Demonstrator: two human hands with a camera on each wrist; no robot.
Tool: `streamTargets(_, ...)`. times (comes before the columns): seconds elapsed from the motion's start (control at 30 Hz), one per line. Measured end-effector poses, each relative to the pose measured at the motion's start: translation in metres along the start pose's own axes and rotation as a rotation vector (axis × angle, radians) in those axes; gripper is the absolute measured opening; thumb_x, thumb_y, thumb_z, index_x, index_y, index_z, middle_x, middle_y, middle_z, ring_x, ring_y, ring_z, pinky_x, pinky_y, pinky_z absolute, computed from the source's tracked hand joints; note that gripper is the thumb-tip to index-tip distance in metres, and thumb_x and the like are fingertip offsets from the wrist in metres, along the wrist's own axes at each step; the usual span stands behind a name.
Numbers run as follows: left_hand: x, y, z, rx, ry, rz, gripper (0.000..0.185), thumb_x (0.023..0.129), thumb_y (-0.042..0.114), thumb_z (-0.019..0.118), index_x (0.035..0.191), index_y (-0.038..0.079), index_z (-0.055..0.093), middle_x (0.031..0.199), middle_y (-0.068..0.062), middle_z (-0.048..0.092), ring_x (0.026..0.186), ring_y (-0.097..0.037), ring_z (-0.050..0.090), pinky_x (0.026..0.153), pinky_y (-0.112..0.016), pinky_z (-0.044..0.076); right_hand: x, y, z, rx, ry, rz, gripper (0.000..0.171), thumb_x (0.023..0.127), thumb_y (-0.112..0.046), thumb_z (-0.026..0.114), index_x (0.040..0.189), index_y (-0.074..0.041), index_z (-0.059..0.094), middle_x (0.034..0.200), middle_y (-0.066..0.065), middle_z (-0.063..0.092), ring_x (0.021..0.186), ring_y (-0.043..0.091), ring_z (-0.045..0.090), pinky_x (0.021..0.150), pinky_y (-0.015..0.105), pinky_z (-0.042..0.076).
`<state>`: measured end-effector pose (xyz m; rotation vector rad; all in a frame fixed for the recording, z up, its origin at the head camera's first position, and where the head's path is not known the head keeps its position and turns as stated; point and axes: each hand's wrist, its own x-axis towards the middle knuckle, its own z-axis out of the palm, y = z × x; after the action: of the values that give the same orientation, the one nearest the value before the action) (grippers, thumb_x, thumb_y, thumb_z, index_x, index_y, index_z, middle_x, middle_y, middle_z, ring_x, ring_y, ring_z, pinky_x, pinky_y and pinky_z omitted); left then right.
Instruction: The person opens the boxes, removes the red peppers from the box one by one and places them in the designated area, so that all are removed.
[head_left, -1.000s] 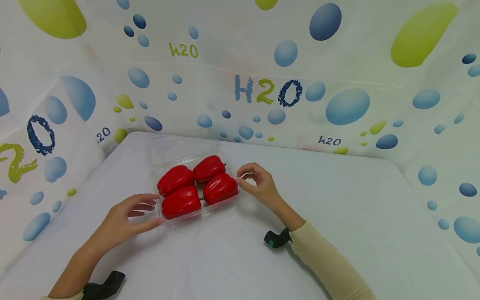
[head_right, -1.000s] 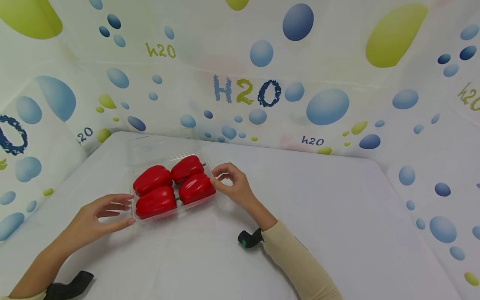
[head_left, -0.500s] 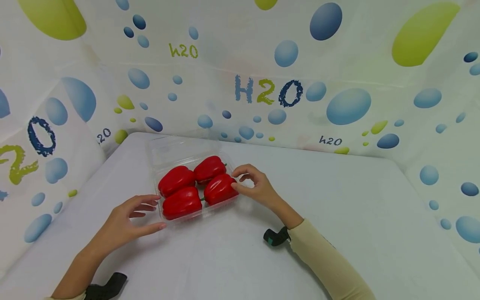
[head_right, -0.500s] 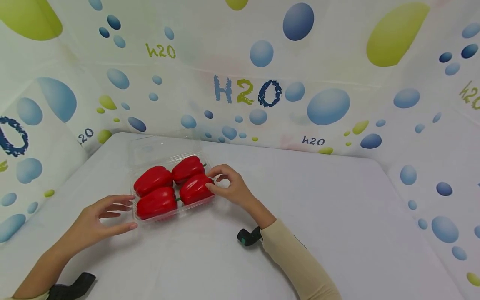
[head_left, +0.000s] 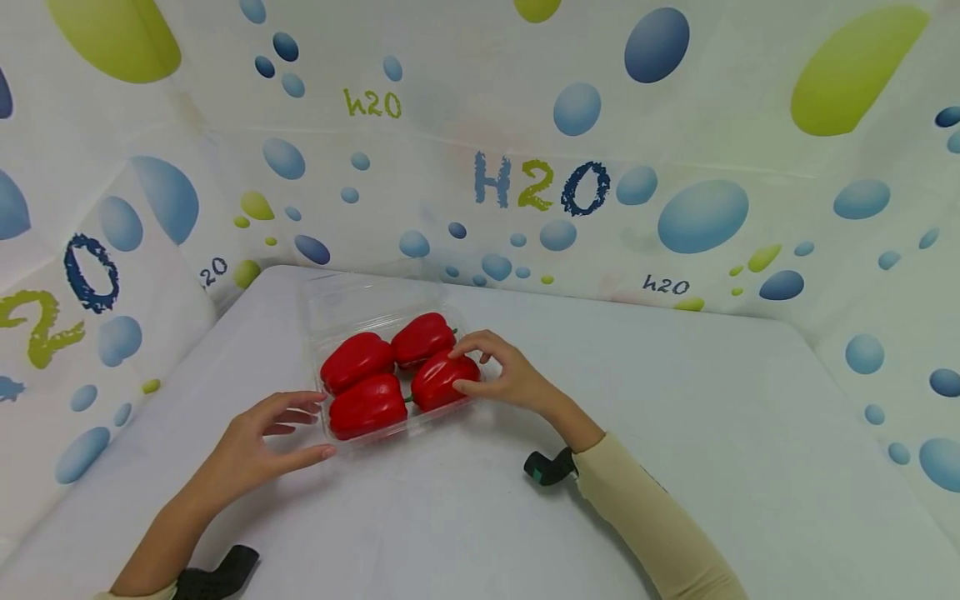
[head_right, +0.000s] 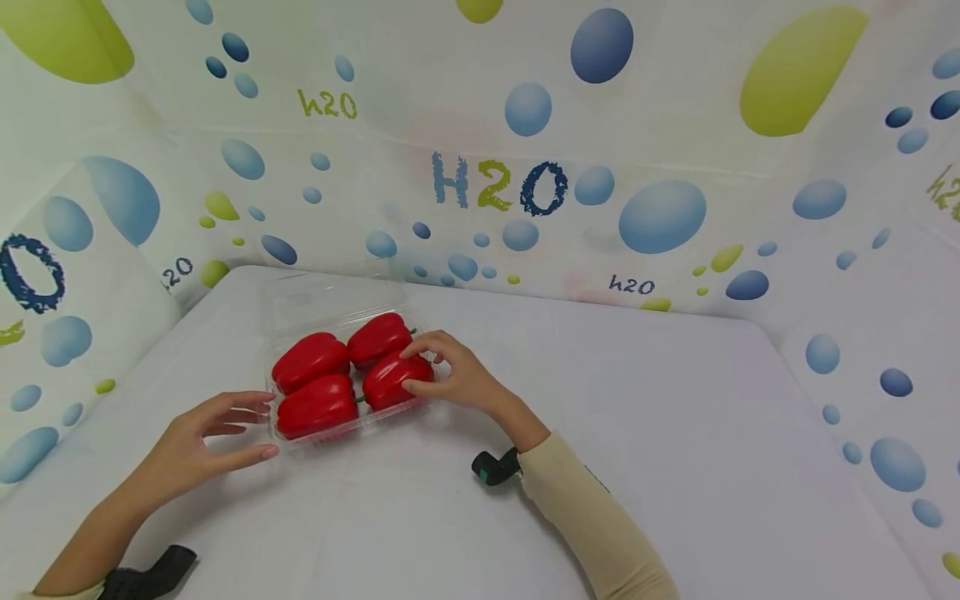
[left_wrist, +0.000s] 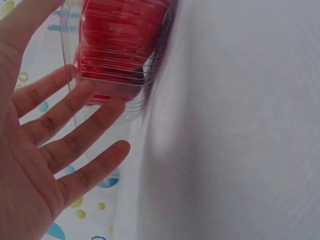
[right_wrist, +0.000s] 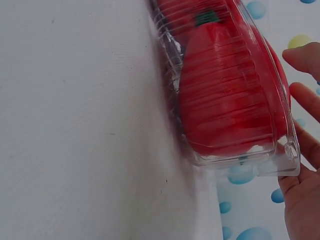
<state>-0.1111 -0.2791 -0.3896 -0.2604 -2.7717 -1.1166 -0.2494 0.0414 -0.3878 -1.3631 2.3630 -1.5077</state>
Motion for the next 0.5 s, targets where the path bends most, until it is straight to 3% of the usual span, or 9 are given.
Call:
streamTargets(0.27,-0.0005,-0.0028,0.0018,-0.006,-0.002,0.004,0.061,0.072,0.03,0.079,0.125,0.017,0.053,0.111,-0.005,0.062,0.096,-0.02,0.062,0.075,-0.018,0.051,0.0022,0.0094,0.0013,-0.053,-0.037,0.032,0.04,0.079,-0.016,0.072,0.117,-0.013,0.059,0.122,0.004,0.053,0.114,0.017,0.046,0.085,0.031,0.047)
streamTargets(0.5,-0.0003,-0.0049,0.0024,-0.002,0.007,0.014,0.06,0.072,0.029,0.08,0.125,0.019,0.053,0.109,-0.002,0.063,0.094,-0.012,0.062,0.075,-0.018,0.051,0.0047,0.0021,0.0025,-0.115,-0.07,0.128,0.049,0.076,-0.024,0.076,0.121,-0.019,0.057,0.126,0.0,0.05,0.118,0.015,0.045,0.089,0.033,0.048)
